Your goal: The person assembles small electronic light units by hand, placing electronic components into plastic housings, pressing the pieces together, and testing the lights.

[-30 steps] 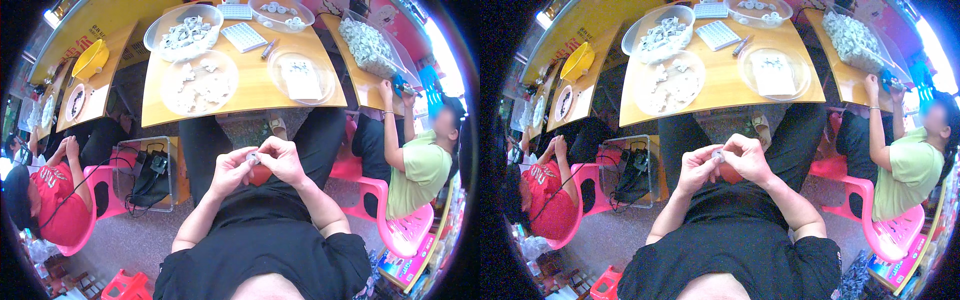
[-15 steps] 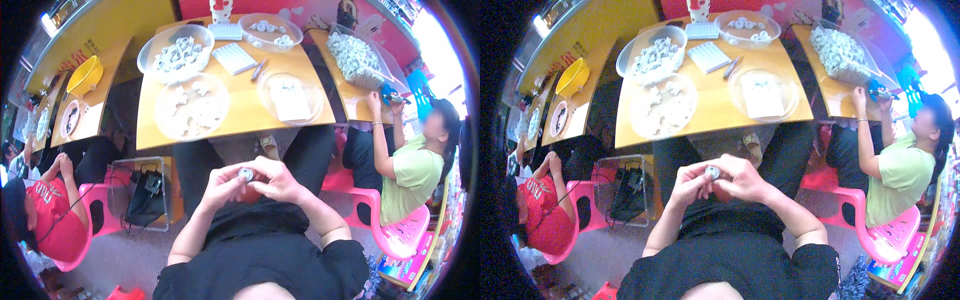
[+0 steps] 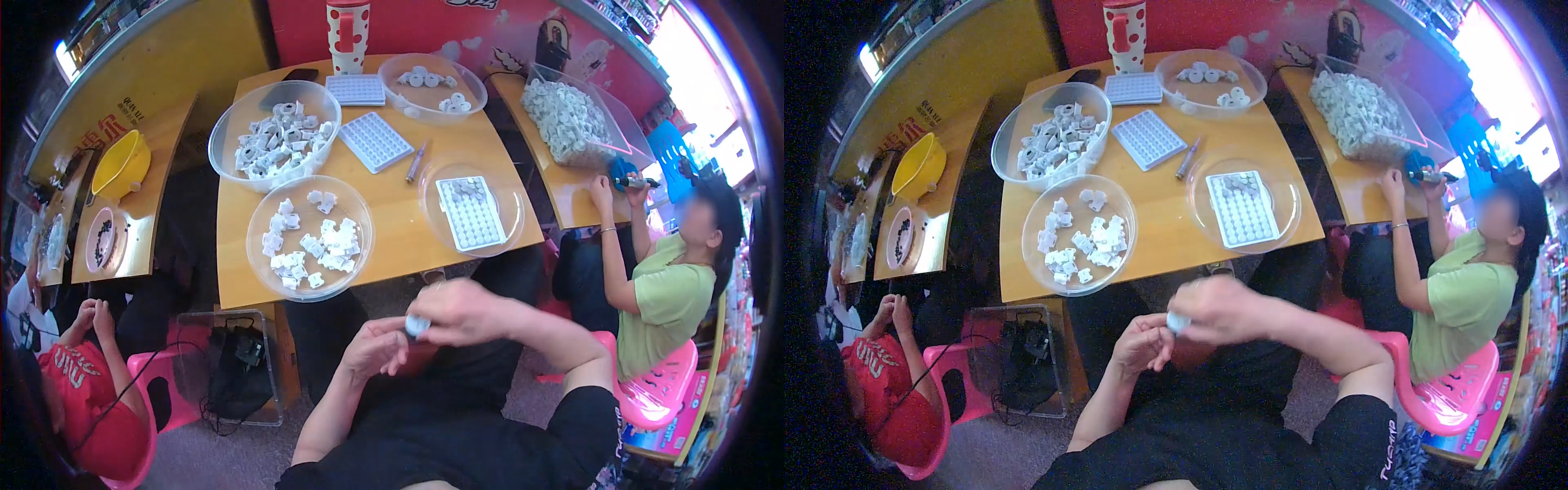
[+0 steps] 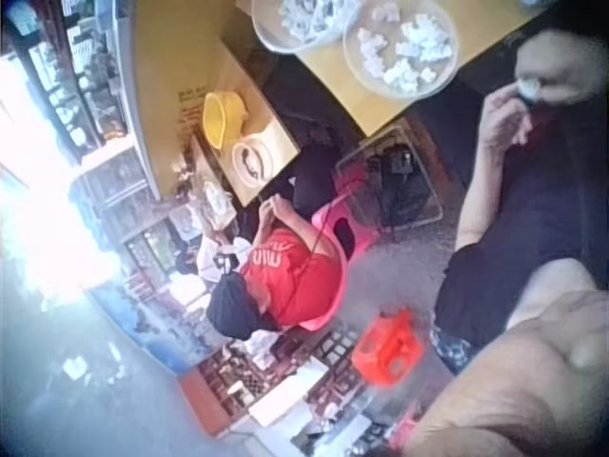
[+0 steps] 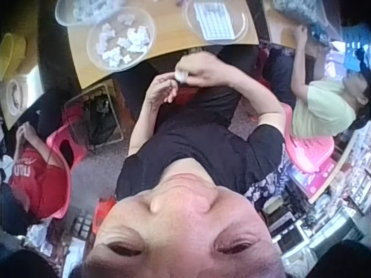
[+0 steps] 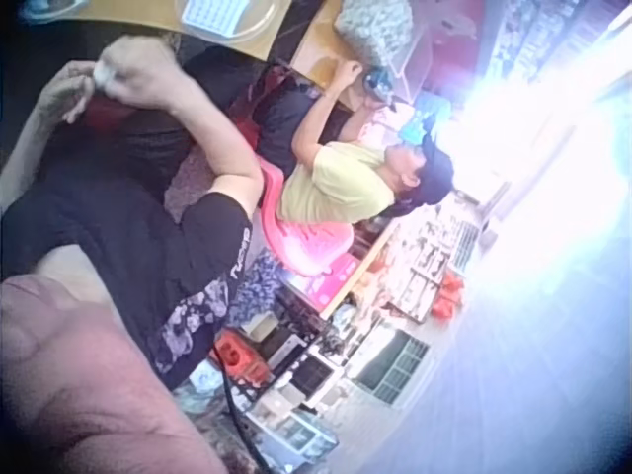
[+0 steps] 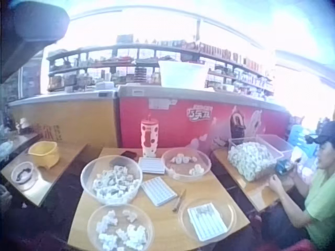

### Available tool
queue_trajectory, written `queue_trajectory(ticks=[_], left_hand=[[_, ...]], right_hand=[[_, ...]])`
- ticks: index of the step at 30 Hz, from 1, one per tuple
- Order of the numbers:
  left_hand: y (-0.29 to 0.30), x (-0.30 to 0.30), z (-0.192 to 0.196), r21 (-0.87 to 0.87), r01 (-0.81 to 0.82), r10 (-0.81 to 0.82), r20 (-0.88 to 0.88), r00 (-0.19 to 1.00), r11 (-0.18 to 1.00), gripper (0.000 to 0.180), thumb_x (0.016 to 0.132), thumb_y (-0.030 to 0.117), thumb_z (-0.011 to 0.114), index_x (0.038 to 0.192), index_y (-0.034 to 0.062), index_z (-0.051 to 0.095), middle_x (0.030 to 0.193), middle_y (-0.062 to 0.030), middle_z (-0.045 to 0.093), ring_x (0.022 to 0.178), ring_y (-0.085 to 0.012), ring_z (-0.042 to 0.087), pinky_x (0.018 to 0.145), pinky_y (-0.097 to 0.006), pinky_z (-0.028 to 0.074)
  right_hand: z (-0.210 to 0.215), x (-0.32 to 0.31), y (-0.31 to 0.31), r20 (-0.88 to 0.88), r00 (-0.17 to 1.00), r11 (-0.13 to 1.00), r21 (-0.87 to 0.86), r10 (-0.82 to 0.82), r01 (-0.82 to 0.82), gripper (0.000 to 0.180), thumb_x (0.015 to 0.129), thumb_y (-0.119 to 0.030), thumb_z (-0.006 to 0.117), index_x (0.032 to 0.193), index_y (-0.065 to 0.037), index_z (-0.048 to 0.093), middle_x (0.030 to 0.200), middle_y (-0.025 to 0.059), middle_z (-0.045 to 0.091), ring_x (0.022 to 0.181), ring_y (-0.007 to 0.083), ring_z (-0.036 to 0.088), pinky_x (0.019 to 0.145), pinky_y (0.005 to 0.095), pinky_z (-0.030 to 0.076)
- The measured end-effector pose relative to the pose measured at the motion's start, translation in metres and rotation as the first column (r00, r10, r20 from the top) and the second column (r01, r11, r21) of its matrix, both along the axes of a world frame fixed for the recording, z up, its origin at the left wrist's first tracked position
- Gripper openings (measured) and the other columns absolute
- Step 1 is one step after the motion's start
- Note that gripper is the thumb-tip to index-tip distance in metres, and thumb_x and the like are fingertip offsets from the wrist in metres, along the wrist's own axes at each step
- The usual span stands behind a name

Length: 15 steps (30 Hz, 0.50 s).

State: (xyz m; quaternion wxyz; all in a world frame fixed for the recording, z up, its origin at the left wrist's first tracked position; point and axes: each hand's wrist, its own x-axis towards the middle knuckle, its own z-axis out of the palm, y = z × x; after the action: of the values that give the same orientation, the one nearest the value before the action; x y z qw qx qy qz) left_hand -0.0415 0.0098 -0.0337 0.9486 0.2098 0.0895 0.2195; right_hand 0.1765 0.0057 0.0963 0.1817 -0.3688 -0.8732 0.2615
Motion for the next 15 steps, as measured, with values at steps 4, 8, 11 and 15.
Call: queue_trajectory(ticks=[4, 8, 11, 15], left_hand=[[0.011, 0.013, -0.041, -0.139, -0.096, 0.059, -0.25, 0.966, 0.986, 0.047, 0.094, 0.018, 0.054, 0.136, -0.001, 0.042, 0.084, -0.0123, 0.067, 0.058, -0.0161, 0.062, 0.046, -0.021, 0.045], [0.011, 0.03, -0.046, 0.029, -0.057, 0.064, -0.428, 0.901, 0.998, 0.043, 0.094, 0.015, 0.054, 0.133, 0.0005, 0.045, 0.088, -0.0106, 0.068, 0.06, -0.0125, 0.062, 0.046, -0.02, 0.044], [0.009, 0.028, -0.055, 0.092, -0.07, 0.107, -0.495, 0.862, 0.993, 0.043, 0.094, 0.016, 0.056, 0.133, 0.0004, 0.046, 0.088, -0.01, 0.068, 0.06, -0.0123, 0.062, 0.046, -0.02, 0.044], [0.005, 0.028, -0.079, 0.059, -0.15, 0.16, -0.476, 0.865, 0.987, 0.041, 0.093, 0.018, 0.057, 0.13, 0.0031, 0.05, 0.089, -0.0088, 0.069, 0.061, -0.0112, 0.062, 0.048, -0.021, 0.044]], right_hand=[[0.042, 0.037, 0.065, -0.067, 0.943, 0.931, 0.155, -0.325, 0.331, 0.025, 0.072, -0.015, 0.072, 0.089, -0.001, 0.061, 0.077, 0.0109, 0.058, 0.069, 0.0223, 0.059, 0.062, 0.0323, 0.047], [0.056, 0.098, 0.164, -0.038, 0.772, 0.713, 0.357, -0.634, 0.603, 0.024, 0.074, -0.016, 0.073, 0.088, 0.001, 0.062, 0.077, 0.0096, 0.06, 0.069, 0.0159, 0.057, 0.063, 0.0288, 0.046], [0.06, 0.135, 0.226, 0.032, 0.634, 0.592, 0.394, -0.773, 0.703, 0.031, 0.077, -0.025, 0.072, 0.091, 0.001, 0.064, 0.078, 0.0126, 0.063, 0.071, 0.0187, 0.059, 0.066, 0.0322, 0.047], [0.058, 0.105, 0.262, 0.023, 0.664, 0.564, 0.549, -0.748, 0.616, 0.032, 0.077, -0.027, 0.071, 0.095, -0.001, 0.066, 0.093, 0.0156, 0.064, 0.081, 0.0264, 0.062, 0.073, 0.036, 0.049]])
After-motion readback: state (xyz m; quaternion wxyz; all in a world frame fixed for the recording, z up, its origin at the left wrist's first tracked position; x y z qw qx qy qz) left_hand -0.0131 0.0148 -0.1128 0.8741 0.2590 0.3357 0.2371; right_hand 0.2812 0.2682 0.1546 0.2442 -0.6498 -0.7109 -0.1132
